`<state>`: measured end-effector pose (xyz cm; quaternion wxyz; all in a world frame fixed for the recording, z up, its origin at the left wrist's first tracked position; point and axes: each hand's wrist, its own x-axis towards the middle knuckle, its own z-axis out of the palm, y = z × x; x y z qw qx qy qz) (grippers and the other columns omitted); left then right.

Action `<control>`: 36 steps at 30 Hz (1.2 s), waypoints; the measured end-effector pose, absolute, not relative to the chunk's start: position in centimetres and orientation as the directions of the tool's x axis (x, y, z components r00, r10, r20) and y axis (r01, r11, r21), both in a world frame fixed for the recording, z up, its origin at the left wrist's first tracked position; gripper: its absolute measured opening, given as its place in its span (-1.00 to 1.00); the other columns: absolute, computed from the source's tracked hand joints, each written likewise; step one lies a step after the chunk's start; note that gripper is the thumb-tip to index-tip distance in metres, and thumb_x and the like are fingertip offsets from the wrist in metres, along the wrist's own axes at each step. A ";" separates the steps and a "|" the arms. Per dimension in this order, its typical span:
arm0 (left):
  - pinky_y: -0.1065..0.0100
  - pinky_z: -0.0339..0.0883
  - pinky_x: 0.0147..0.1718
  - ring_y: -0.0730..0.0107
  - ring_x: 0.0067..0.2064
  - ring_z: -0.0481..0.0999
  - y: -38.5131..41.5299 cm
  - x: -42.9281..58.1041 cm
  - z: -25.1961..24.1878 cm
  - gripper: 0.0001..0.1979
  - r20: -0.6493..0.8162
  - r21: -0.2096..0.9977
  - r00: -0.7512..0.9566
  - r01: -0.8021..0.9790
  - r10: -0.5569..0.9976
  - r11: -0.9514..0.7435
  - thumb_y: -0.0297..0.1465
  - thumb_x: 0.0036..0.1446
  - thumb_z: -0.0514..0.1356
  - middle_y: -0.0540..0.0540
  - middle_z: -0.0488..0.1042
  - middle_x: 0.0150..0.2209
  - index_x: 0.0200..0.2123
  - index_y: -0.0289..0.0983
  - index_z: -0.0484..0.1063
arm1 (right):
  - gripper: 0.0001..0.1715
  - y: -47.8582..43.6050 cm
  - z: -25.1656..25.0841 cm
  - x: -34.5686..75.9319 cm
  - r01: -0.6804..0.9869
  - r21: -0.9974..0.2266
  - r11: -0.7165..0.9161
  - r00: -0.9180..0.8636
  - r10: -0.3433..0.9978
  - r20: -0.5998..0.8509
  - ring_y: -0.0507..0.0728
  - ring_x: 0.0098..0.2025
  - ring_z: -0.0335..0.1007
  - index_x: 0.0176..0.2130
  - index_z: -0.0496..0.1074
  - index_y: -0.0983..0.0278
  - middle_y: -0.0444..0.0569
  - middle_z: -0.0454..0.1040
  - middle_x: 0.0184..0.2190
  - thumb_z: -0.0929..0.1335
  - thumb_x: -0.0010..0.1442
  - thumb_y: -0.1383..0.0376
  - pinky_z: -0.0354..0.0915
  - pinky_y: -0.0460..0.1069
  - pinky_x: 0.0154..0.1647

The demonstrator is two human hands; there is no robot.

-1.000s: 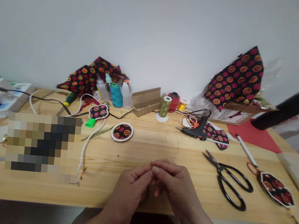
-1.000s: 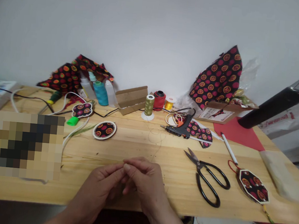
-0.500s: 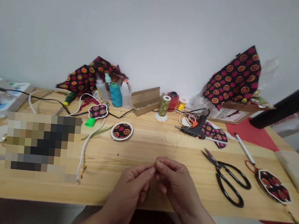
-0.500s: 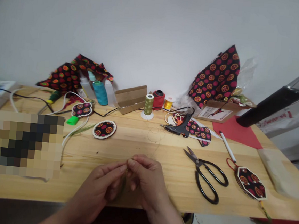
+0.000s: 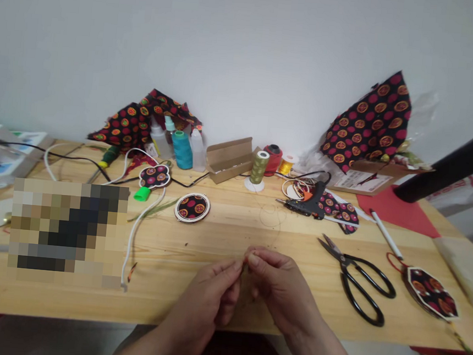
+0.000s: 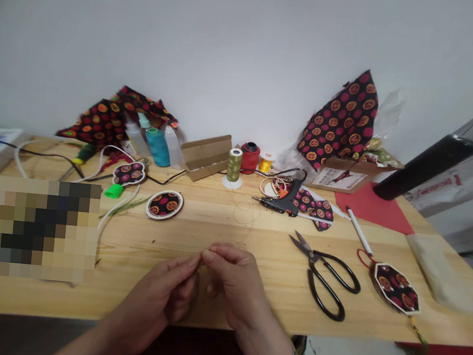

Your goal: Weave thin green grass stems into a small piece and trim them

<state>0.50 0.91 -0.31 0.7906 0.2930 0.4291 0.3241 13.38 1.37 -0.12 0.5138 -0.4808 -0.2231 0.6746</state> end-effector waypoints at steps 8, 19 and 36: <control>0.46 -0.25 -0.69 0.62 -0.67 -0.14 0.8 0.5 -0.2 -0.64 -0.473 0.707 0.487 -0.287 0.735 0.646 -0.20 0.14 0.09 0.16 0.02 -0.69 -0.62 -0.26 0.18 | -0.86 1.4 -0.2 13.7 -0.467 -0.833 -0.297 -0.038 0.948 -0.317 -0.03 -0.39 0.24 -0.57 0.55 0.33 -0.11 0.35 -0.41 0.52 -0.18 0.30 0.18 -0.14 -0.41; 0.50 -0.24 -0.69 0.63 -0.65 -0.16 0.9 0.4 -0.2 -0.72 -0.484 0.676 0.446 -0.357 0.753 0.645 -0.24 0.09 0.17 0.17 0.03 -0.66 -0.54 -0.29 0.28 | -0.86 1.6 -0.1 13.7 -0.425 -0.873 -0.239 -0.025 0.967 -0.252 -0.03 -0.47 0.21 -0.57 0.53 0.33 -0.14 0.31 -0.53 0.47 -0.07 0.30 0.12 -0.10 -0.37; 0.51 -0.14 -0.68 0.64 -0.66 0.00 0.8 0.3 -0.6 -0.77 -0.402 0.820 0.295 -0.305 0.867 0.484 -0.25 0.07 0.19 0.16 0.12 -0.67 -0.50 -0.29 0.35 | -0.71 1.3 -0.8 14.0 -0.353 -0.877 -0.325 -0.126 0.946 -0.300 -0.02 -0.49 0.16 -0.34 0.57 0.30 -0.10 0.41 -0.52 0.46 -0.05 0.15 0.08 -0.10 -0.47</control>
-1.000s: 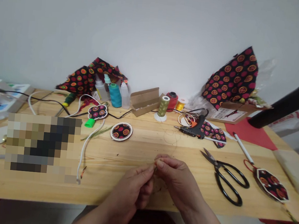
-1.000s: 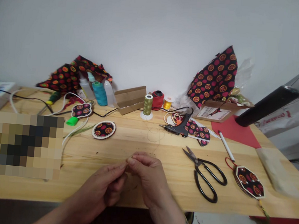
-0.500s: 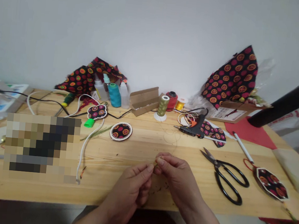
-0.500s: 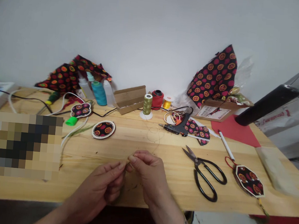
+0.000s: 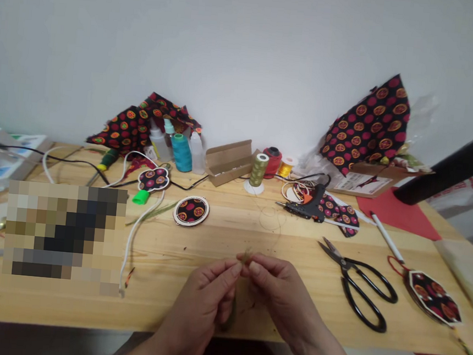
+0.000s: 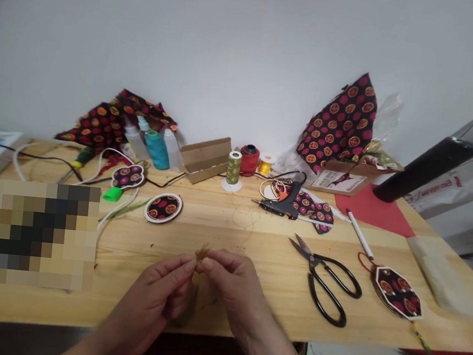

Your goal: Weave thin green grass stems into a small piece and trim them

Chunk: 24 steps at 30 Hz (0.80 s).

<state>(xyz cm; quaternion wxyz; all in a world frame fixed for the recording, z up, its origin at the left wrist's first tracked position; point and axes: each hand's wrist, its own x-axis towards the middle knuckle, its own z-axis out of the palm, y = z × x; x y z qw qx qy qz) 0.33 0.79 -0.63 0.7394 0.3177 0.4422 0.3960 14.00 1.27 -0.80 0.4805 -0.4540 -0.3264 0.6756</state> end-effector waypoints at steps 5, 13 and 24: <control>0.50 -0.13 -0.67 0.62 -0.64 -0.01 0.9 0.4 -0.5 -0.75 -0.403 0.851 0.301 -0.225 0.864 0.475 -0.25 0.10 0.17 0.16 0.10 -0.66 -0.51 -0.29 0.33 | -0.89 1.2 -0.6 13.9 -0.410 -0.861 -0.301 -0.132 0.954 -0.270 0.02 -0.39 0.27 -0.48 0.56 0.29 -0.08 0.47 -0.43 0.48 -0.11 0.29 0.15 -0.09 -0.37; 0.46 -0.16 -0.65 0.58 -0.62 -0.03 0.7 0.4 -0.2 -0.71 -0.400 0.889 0.367 -0.069 0.840 0.453 -0.22 0.13 0.11 0.15 0.06 -0.67 -0.53 -0.28 0.31 | -0.76 1.4 -0.1 13.8 -0.249 -0.953 -0.173 -0.018 0.985 -0.174 0.00 -0.48 0.16 -0.67 0.36 0.31 -0.18 0.28 -0.60 0.42 -0.07 0.36 0.08 -0.09 -0.42; 0.48 -0.16 -0.63 0.56 -0.59 0.00 0.9 0.0 -0.1 -0.71 -0.465 0.860 0.376 -0.020 0.801 0.509 -0.19 0.11 0.13 0.13 0.08 -0.61 -0.49 -0.29 0.36 | -0.83 2.7 1.0 16.8 -0.316 -0.946 0.068 0.238 0.971 -0.010 0.01 -0.38 0.22 -0.51 0.38 0.29 -0.16 0.33 -0.49 0.39 0.06 0.29 0.16 -0.06 -0.26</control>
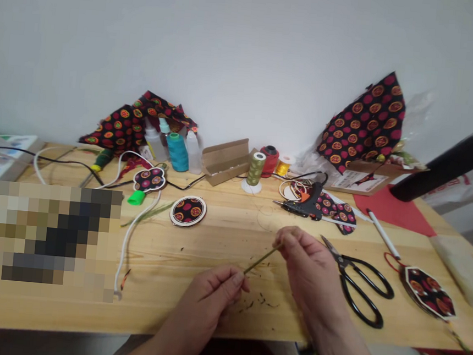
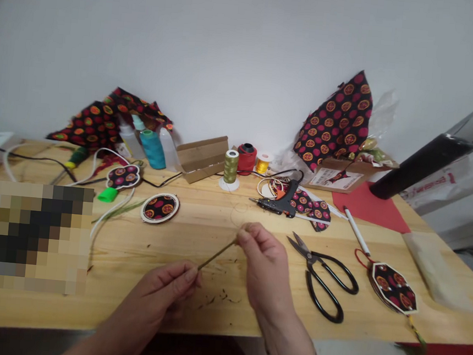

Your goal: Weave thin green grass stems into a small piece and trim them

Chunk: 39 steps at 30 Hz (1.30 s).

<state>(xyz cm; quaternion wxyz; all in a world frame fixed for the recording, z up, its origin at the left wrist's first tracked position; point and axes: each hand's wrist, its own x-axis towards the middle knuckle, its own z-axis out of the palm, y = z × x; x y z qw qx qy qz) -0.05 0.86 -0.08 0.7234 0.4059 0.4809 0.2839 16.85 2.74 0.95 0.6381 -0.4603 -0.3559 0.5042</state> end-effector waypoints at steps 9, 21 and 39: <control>0.50 -0.15 -0.64 0.57 -0.61 -0.02 1.3 0.0 -0.4 -0.74 -0.470 0.854 0.304 -0.083 0.829 0.514 -0.21 0.09 0.14 0.14 0.08 -0.62 -0.48 -0.29 0.39 | -0.90 2.9 4.5 19.8 -0.463 -0.863 0.204 0.323 0.945 0.050 -0.09 -0.57 0.03 -0.46 0.41 0.23 -0.13 0.32 -0.34 0.40 0.06 0.28 0.20 -0.13 -0.55; 0.02 0.13 0.00 -0.02 0.05 0.26 2.0 -1.6 -0.3 -0.67 0.364 0.592 0.182 0.712 0.914 -0.377 -0.47 0.11 0.10 -0.34 0.31 0.03 -0.04 -0.33 0.43 | -0.91 3.3 3.2 19.7 -0.283 -0.918 0.277 0.390 0.908 0.153 0.03 -0.36 0.37 -0.35 0.44 0.25 -0.11 0.38 -0.40 0.39 0.08 0.27 0.30 0.03 -0.21; 0.53 -0.15 -0.70 0.65 -0.69 -0.08 0.4 0.1 1.3 -0.71 -0.434 0.523 0.662 -0.366 0.610 0.770 -0.30 0.18 0.08 0.11 0.12 -0.71 -0.43 -0.29 0.53 | -0.73 -0.5 2.0 15.4 0.523 -0.711 0.470 -0.047 0.849 0.527 0.18 -0.10 0.12 -0.39 0.53 0.10 -0.03 0.14 -0.20 0.36 0.04 0.49 0.20 0.09 -0.13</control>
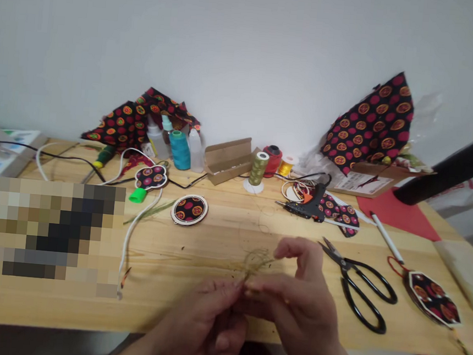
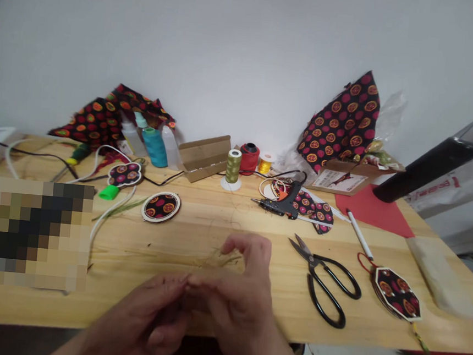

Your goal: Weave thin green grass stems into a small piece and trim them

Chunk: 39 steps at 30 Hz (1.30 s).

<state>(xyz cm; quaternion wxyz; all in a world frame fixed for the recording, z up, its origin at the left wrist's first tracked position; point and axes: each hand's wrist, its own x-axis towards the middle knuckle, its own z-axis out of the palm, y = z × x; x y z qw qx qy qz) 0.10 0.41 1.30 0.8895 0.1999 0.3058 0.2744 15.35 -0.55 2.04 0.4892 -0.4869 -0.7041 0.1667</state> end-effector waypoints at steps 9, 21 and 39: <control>0.56 -0.24 -0.69 0.72 -0.66 -0.11 1.0 0.0 0.4 -0.82 -0.436 0.498 0.652 -0.399 0.620 0.770 -0.43 0.15 0.14 0.07 0.22 -0.59 -0.38 -0.40 0.50 | -0.75 -2.6 -0.8 16.4 0.524 -0.619 0.585 -0.340 0.810 0.478 0.06 -0.32 0.21 -0.39 0.48 0.08 -0.12 0.32 -0.40 0.44 -0.02 0.45 0.31 -0.08 -0.35; 0.54 -0.27 -0.69 0.72 -0.67 -0.06 1.7 -0.4 0.3 -0.81 -0.543 0.674 0.448 -0.271 0.710 0.687 -0.32 0.05 0.23 0.12 0.21 -0.60 -0.39 -0.36 0.51 | -0.75 -1.6 -1.5 15.3 0.201 -0.632 0.749 -0.573 0.613 0.544 -0.05 -0.39 0.32 -0.39 0.42 0.25 -0.18 0.47 -0.53 0.24 0.27 0.24 0.26 -0.13 -0.22; 0.46 0.17 -0.50 0.51 -0.52 0.31 2.4 -0.4 0.6 -0.79 -0.443 0.766 0.395 -0.300 0.805 0.569 -0.34 0.10 0.17 0.01 0.36 -0.55 -0.52 -0.32 0.42 | -0.59 -2.3 -5.6 14.4 0.093 -0.841 0.533 -0.780 0.564 0.271 -0.08 -0.46 0.32 -0.43 0.43 0.27 -0.19 0.42 -0.54 0.14 0.29 0.25 0.25 -0.18 -0.28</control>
